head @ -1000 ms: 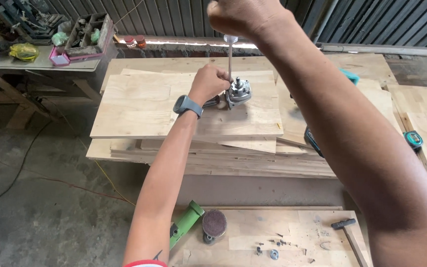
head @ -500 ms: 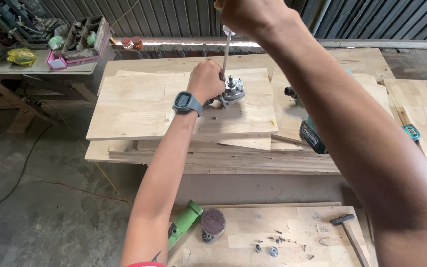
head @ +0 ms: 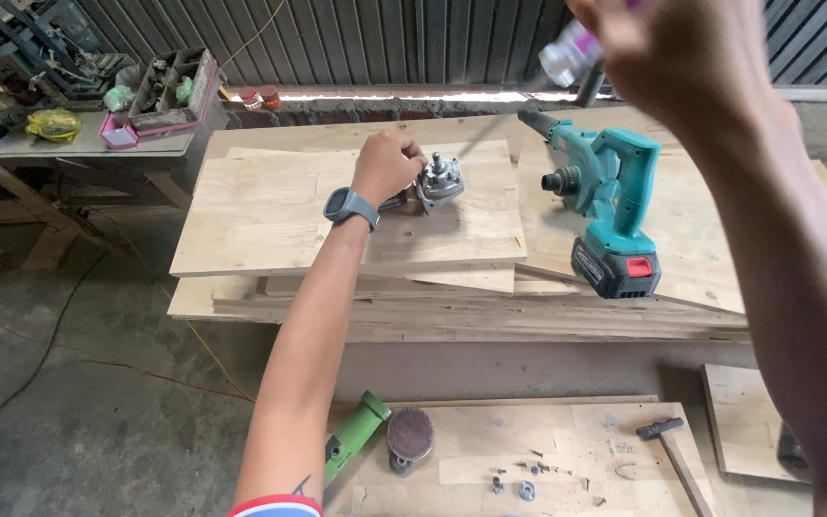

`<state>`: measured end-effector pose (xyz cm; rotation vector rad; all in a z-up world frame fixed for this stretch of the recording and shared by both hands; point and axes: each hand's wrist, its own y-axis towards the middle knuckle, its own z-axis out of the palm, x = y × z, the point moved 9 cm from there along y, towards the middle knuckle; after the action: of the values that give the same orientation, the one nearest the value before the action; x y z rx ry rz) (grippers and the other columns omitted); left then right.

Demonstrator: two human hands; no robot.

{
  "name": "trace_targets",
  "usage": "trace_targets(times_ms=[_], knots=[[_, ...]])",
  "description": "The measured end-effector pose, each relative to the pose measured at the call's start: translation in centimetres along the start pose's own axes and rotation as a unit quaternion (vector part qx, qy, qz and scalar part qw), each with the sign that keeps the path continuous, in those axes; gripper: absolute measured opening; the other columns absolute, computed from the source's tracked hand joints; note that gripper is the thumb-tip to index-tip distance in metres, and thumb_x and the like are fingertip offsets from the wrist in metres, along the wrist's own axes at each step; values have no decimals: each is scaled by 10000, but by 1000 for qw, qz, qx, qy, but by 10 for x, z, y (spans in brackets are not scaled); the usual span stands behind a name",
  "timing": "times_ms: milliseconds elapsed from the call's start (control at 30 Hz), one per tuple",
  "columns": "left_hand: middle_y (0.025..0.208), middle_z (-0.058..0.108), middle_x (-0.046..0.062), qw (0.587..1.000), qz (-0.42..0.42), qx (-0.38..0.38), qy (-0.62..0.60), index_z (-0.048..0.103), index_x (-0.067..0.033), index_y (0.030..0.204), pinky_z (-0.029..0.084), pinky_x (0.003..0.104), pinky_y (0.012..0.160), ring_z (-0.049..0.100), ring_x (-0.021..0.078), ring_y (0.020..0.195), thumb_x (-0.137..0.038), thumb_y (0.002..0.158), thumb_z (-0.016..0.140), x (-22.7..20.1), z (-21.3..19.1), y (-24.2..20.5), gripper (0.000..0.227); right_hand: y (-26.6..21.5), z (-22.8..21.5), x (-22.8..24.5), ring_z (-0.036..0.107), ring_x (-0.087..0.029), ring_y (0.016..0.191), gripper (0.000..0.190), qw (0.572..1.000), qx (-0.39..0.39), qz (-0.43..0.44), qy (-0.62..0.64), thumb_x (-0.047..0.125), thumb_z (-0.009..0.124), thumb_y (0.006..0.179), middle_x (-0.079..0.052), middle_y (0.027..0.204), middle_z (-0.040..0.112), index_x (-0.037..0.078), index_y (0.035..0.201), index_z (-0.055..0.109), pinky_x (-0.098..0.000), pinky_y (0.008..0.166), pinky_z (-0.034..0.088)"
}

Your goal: The person uses a screwdriver to tighten screws on a metal tool component placed on a wooden board. They then pick up a hammer and tap the tool component to secure it before inspecting the assembled parts.

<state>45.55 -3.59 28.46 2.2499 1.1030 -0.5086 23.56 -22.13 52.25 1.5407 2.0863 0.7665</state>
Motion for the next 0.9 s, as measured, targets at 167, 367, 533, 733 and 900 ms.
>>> trace_targets(times_ms=[167, 367, 533, 733, 900], knots=[[819, 757, -19, 999, 4, -32, 4, 686, -148, 697, 507, 344, 560, 650, 172, 723, -153, 815, 671, -13, -12, -6, 119, -99, -58, 19, 655, -308, 940, 483, 990, -74, 107, 58, -59, 883, 1076, -169, 1089, 645, -64, 1451, 580, -451, 797, 496], [721, 760, 2, 997, -21, -46, -67, 778, -115, 727, 608, 271, 713, 710, 96, 708, -98, 847, 690, 5, -14, -1, 150, -269, -39, -46, 510, -191, 1007, 504, 898, -123, 321, 274, -127, 635, 1112, -102, 1120, 512, -15, 1554, 420, -299, 958, 428], [863, 775, 35, 935, -82, -117, -324, 752, -121, 853, 568, 251, 814, 720, 129, 841, -149, 926, 696, 23, -37, -40, 96, -455, -12, -100, 575, -66, 1078, 371, 821, -161, 465, 290, 179, 572, 1233, -15, 1251, 580, 89, 1572, 452, -125, 851, 404], [929, 660, 162, 772, -32, -80, -630, 649, -18, 940, 506, 333, 741, 623, 262, 861, -212, 972, 535, -79, -10, -196, 227, -632, 17, -75, 715, -205, 931, 391, 506, -364, 575, 530, 164, 718, 973, -107, 1056, 702, 120, 1349, 621, -337, 862, 635], [807, 766, 73, 844, -209, 134, -475, 773, -58, 826, 594, 296, 729, 703, 167, 732, -55, 879, 690, -83, 212, -304, 99, -686, 51, -21, 662, -255, 879, 270, 316, -468, 628, 535, 115, 669, 959, -194, 1018, 692, 58, 1221, 704, -335, 826, 569]])
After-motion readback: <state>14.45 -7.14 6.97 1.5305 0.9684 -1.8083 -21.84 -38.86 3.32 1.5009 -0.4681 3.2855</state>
